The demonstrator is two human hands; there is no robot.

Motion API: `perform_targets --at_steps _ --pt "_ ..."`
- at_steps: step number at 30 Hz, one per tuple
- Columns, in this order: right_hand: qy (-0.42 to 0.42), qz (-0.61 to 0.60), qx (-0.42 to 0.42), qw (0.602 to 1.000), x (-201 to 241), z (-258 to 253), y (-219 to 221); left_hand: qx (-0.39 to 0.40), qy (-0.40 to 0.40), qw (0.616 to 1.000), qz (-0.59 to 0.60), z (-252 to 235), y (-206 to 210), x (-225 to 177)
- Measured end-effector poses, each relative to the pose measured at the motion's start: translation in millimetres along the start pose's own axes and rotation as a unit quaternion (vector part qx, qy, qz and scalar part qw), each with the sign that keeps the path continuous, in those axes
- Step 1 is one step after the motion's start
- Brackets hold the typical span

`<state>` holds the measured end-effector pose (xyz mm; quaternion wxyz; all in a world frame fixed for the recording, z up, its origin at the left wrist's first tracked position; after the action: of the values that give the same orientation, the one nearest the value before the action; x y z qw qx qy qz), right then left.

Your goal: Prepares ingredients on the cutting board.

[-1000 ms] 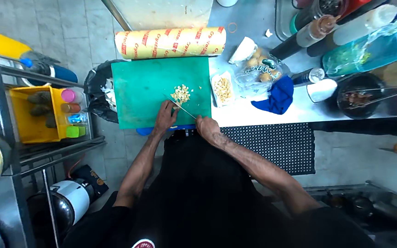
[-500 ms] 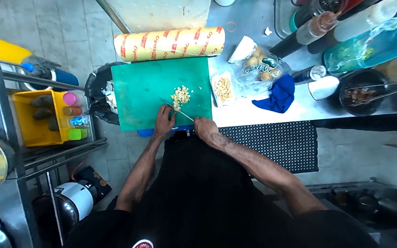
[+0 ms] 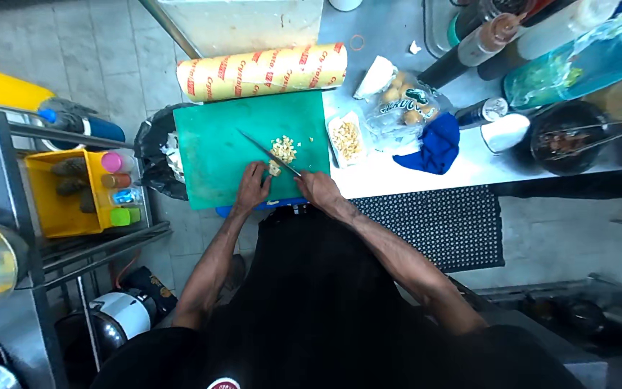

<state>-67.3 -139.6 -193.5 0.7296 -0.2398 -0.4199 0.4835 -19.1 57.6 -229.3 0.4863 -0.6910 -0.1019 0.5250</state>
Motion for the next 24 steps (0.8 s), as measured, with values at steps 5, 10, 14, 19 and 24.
perform_targets --at_steps 5,10,14,19,24 --pt "0.035 -0.035 -0.008 0.999 -27 7 -17 0.069 0.134 0.988 -0.033 -34 11 13" --pt "0.04 -0.014 0.01 0.999 -33 18 -10 0.026 0.048 0.996 -0.072 -11 1 -6" --pt "0.062 0.047 0.044 0.996 -24 27 8 -0.063 -0.046 0.994 -0.076 6 4 -12" --pt "0.068 0.087 0.062 0.992 -12 39 12 -0.098 -0.057 0.992 -0.049 8 4 -14" --pt "0.075 0.111 0.051 0.99 -8 36 27 -0.101 -0.039 0.994 -0.014 -16 18 14"
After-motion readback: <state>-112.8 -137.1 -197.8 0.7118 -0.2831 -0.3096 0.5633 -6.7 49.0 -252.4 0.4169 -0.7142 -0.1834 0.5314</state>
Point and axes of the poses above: each hand's wrist, its own z-axis away from the middle knuckle, its own y-axis out of the palm, x = y × z, the point moved 6 cm from there along -z, towards the middle knuckle, and after that the axes turned 4 degrees about z, right-handed, at the moved point
